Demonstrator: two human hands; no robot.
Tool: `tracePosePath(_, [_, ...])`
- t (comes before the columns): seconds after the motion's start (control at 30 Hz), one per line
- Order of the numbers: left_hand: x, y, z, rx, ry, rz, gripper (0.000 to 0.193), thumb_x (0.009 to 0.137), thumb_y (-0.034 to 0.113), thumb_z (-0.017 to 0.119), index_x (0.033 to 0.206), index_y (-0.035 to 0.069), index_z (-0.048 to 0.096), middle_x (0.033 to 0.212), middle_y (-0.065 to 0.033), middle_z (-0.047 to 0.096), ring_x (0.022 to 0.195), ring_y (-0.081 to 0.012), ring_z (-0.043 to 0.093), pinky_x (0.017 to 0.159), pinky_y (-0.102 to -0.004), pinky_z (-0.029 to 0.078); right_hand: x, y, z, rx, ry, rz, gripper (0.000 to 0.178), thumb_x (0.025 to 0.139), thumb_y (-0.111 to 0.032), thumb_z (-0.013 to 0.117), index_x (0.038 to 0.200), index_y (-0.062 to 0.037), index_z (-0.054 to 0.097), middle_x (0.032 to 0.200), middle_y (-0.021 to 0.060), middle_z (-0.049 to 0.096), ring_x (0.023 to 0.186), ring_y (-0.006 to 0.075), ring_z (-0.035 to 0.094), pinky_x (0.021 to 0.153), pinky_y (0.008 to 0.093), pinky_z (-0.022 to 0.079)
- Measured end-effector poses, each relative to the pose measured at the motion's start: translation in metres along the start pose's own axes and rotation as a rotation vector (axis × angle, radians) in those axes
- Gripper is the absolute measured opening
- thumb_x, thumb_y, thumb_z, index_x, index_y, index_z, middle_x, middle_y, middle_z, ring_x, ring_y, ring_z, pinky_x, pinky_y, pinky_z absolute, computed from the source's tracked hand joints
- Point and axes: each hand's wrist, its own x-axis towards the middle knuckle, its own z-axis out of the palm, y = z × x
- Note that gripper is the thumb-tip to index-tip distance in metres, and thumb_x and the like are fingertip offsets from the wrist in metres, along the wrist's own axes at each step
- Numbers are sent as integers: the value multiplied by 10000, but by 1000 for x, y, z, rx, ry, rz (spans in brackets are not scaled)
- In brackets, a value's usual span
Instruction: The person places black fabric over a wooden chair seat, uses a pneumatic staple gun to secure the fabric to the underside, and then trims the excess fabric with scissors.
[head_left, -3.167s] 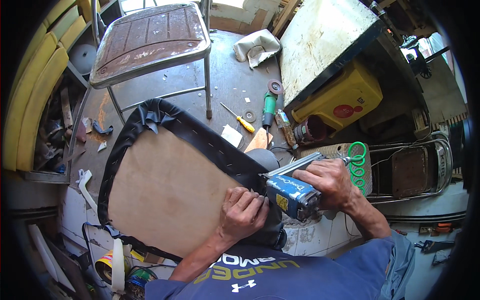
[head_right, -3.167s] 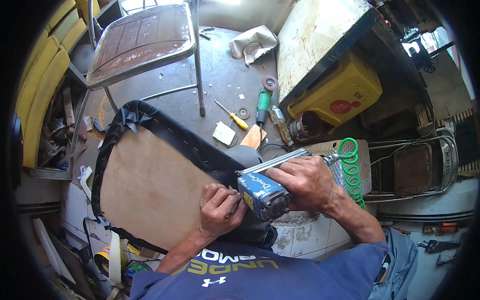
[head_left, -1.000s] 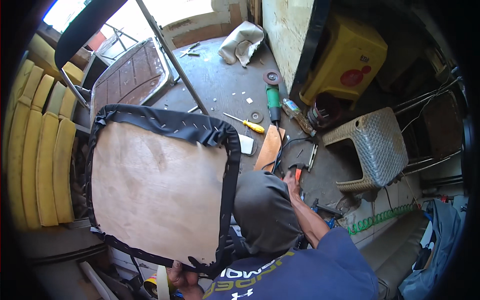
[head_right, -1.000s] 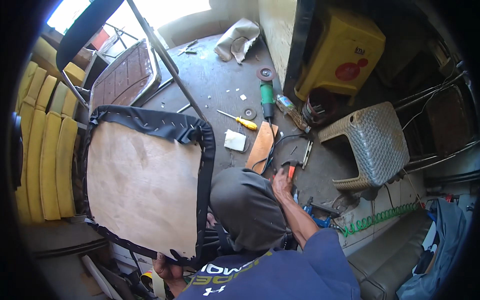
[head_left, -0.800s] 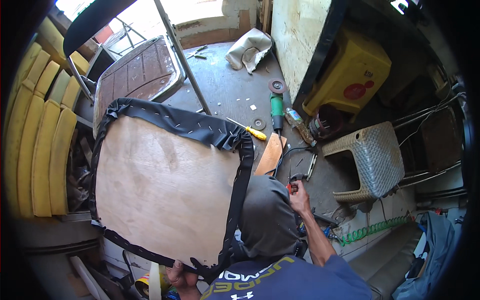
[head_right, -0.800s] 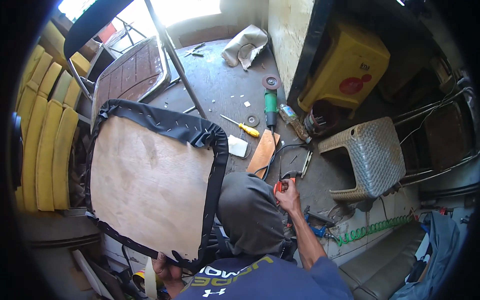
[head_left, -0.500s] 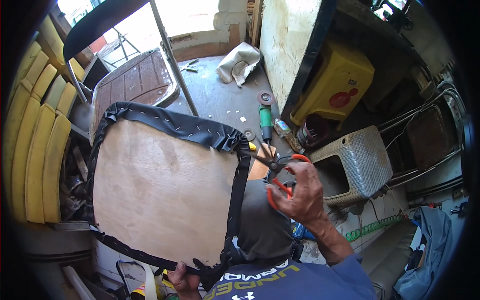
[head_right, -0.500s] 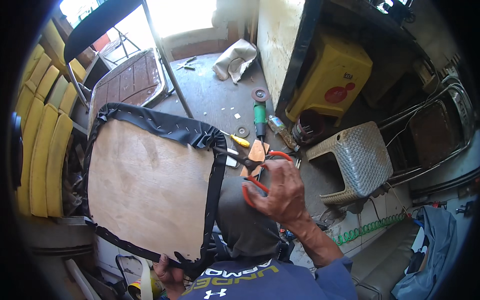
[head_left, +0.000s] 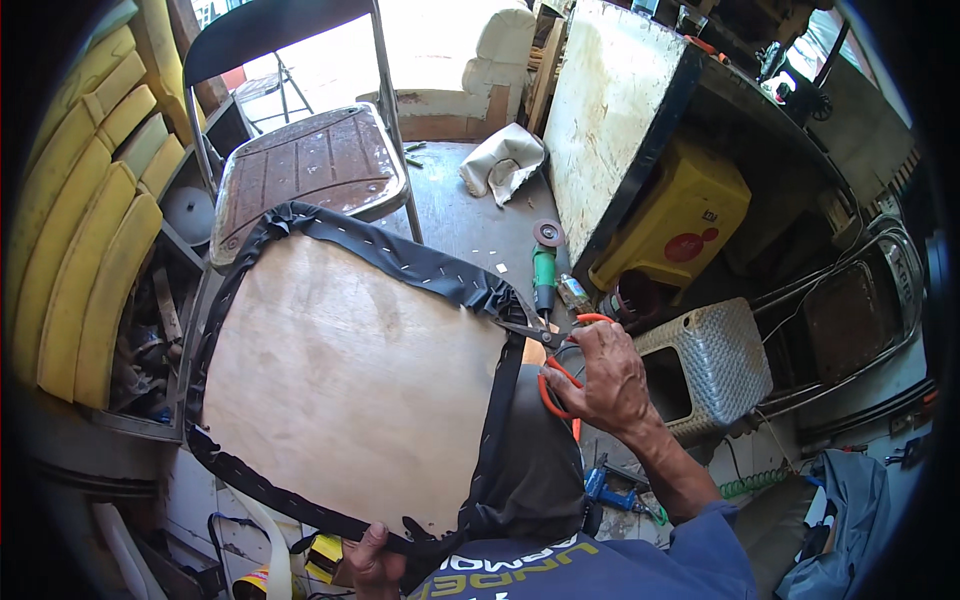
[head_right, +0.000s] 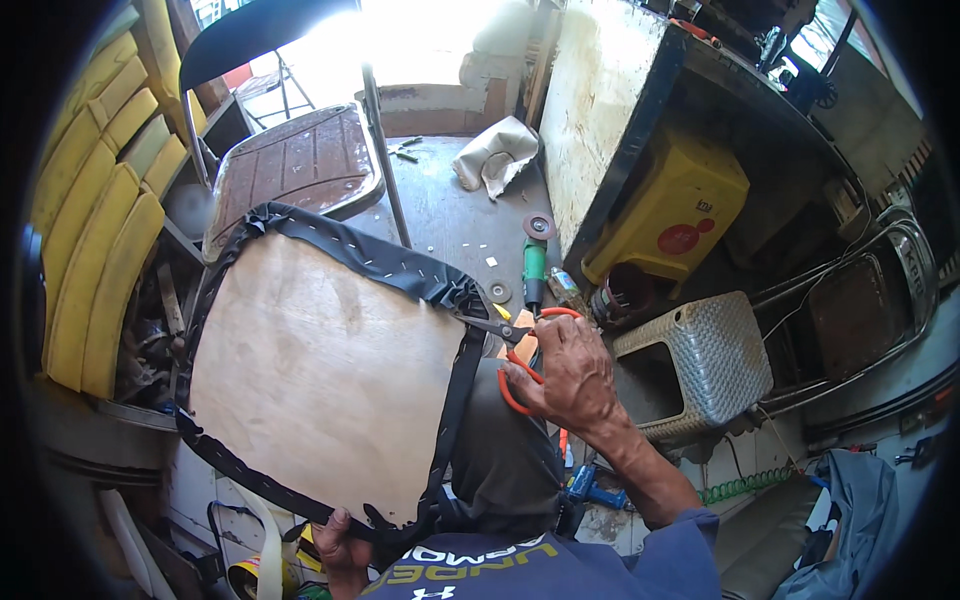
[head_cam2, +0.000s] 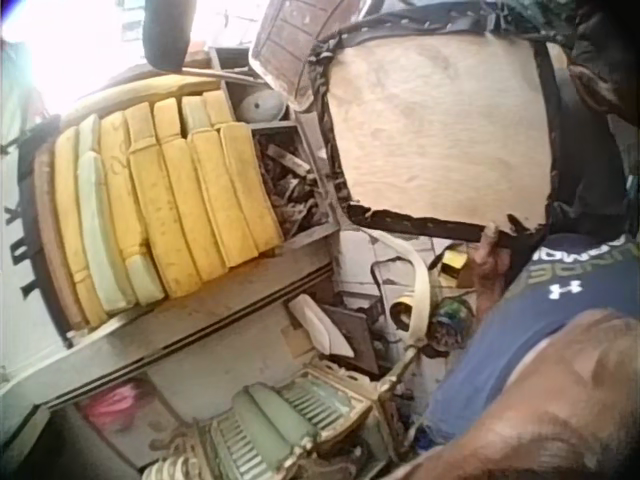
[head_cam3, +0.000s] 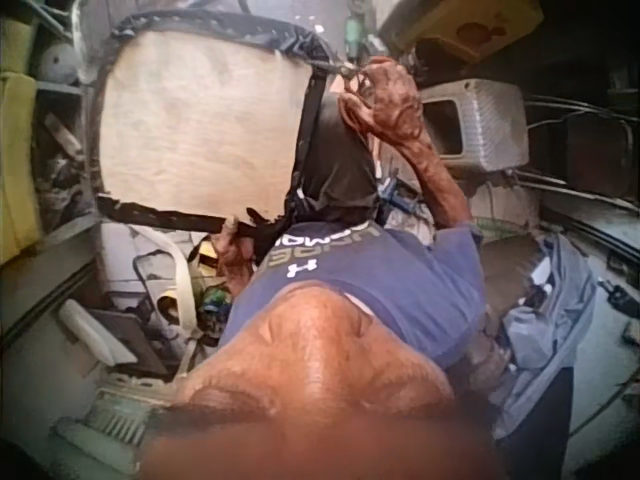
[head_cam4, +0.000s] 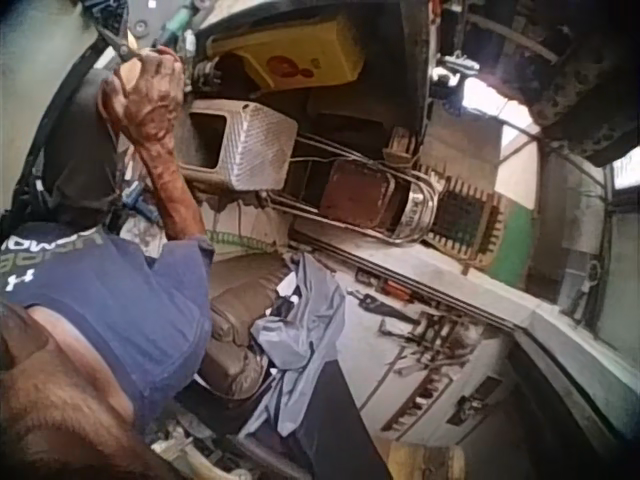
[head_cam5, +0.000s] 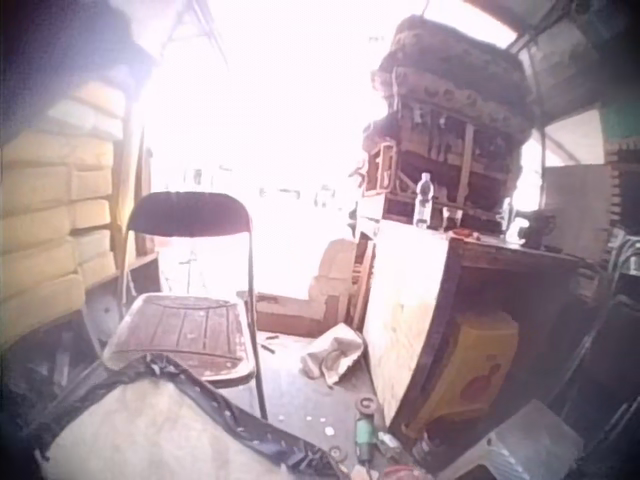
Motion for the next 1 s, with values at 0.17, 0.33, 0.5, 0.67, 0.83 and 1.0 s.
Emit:
tracePosePath(0.17, [-5,6,-13,103,-39,0,741,867,92,791,1520,-14,457,1382,-181,627,1257,-357,639,1101,-523,517,11,-8,7,8,27,-13,500,873,-370,836,1129,-4,613,1001,197,619,960,397,632,871,497,519])
tracePosePath(0.33, [-6,11,-16,59,-1,-28,733,832,100,823,1471,-39,492,1305,-183,662,1193,-352,673,1065,-505,546,8,5,15,-14,18,-182,461,835,-283,880,1090,-7,615,913,143,618,856,346,657,783,451,558])
tracePosePath(0.5, [4,19,-20,111,-20,-50,716,812,103,819,1445,-37,517,1263,-180,676,1158,-359,686,1039,-501,561,4,25,3,-53,-49,-285,352,927,-325,790,1018,-27,627,859,100,602,799,279,659,681,404,561])
tracePosePath(0.67, [10,22,-22,85,-17,-82,741,778,104,829,1438,-40,525,1257,-182,678,1144,-361,693,1008,-497,577,34,28,-21,-91,-104,-317,461,879,-407,811,1088,-44,618,1038,132,640,990,315,664,864,438,530])
tracePosePath(0.83, [11,26,-35,103,-33,-50,779,751,83,838,1446,-57,515,1273,-197,682,1131,-367,705,995,-496,583,44,59,-20,-88,-229,-465,461,840,-401,848,1065,-63,629,1024,125,648,991,296,672,871,442,548])
tracePosePath(1.0, [14,35,-46,120,-38,-31,802,728,57,836,1449,-74,510,1289,-213,685,1122,-373,713,1000,-490,580,56,70,-35,-115,-160,-519,528,777,-412,886,1074,-70,615,1050,86,666,1004,273,671,917,435,551])
